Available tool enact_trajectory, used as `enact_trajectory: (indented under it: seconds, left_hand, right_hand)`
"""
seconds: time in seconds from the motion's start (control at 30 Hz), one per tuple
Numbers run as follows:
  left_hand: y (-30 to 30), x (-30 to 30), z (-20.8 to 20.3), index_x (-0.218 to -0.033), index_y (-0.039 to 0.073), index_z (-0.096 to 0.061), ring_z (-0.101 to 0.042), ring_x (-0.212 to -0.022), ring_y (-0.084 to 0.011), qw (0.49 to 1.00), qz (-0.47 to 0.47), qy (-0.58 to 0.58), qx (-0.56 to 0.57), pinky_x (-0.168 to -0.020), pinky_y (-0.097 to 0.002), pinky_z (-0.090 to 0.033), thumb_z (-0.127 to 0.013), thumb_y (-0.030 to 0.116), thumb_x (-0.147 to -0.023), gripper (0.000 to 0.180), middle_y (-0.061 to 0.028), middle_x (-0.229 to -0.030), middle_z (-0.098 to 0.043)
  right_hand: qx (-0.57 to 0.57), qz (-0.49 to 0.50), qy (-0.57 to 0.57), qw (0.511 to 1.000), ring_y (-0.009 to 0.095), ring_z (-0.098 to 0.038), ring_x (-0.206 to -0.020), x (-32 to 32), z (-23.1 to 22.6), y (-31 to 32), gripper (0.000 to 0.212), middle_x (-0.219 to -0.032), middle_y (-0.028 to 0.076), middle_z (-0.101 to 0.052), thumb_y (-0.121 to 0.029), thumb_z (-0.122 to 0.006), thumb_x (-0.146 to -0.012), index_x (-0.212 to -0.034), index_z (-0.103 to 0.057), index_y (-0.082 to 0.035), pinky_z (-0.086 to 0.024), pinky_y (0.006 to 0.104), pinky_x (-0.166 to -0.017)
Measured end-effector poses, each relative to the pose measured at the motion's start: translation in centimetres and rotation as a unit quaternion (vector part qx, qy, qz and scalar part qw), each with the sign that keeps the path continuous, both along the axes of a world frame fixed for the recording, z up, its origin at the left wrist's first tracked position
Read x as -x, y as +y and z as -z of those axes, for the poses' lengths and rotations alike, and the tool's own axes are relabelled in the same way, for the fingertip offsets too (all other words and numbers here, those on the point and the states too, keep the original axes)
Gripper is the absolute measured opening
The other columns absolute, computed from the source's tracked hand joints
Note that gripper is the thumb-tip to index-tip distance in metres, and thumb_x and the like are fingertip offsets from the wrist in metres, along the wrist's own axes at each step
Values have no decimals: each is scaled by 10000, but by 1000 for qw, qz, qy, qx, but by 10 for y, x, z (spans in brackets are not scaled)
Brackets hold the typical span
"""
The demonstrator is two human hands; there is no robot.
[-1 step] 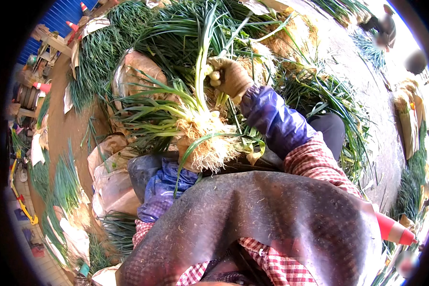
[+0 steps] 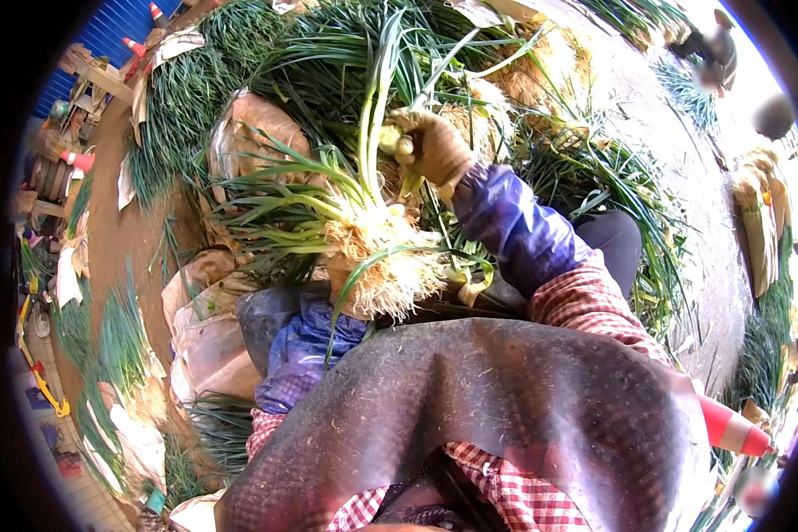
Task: The person peels and cleans bunches of green onions by hand, removing outer layers and debris from the roots before placing them into a pile.
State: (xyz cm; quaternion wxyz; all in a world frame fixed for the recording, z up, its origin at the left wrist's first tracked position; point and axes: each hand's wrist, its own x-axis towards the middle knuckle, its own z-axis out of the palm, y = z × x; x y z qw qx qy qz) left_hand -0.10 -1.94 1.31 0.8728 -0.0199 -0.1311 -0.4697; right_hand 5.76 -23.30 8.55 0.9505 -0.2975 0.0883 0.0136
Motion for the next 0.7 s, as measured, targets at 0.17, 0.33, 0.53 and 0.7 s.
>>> enact_trajectory:
  seconds: [0.17,0.33,0.53,0.7]
  left_hand:
    - [13,11,-5,-1312,7,-417,-451,-1176,-343,995,-67,50,-52,-1056,-494,-326,-512,66,-654,668,-175,-1268,-475]
    - [4,17,-24,-1310,0,-399,-495,-1089,-329,998,-20,55,-23,-977,-472,-398,-533,107,-687,646,-172,-1178,-506]
    - [1,11,-6,-1331,-31,-359,-514,-1094,-318,996,21,79,-36,-965,-456,-431,-557,104,-669,704,-182,-1214,-495]
    - [-5,20,-37,-1307,-41,-375,-516,-1092,-328,999,15,31,-26,-965,-462,-435,-599,66,-631,721,-194,-1215,-495]
  right_hand:
    - [231,10,-52,971,126,-537,-452,68,11,-8,181,-690,87,-616,-157,-596,-838,-902,-580,11,-430,197,-422]
    - [119,110,-163,973,125,-572,-640,95,-13,-51,342,-812,120,-645,-264,-574,-903,-1095,-549,18,-436,229,-554]
    - [415,-79,-53,905,99,-558,-513,85,-32,-16,522,-798,83,-671,-418,-549,-906,-1225,-515,-5,-445,213,-459]
    - [423,-99,-8,901,77,-546,-501,54,-12,31,277,-643,11,-598,-298,-631,-879,-911,-628,-23,-439,209,-440]
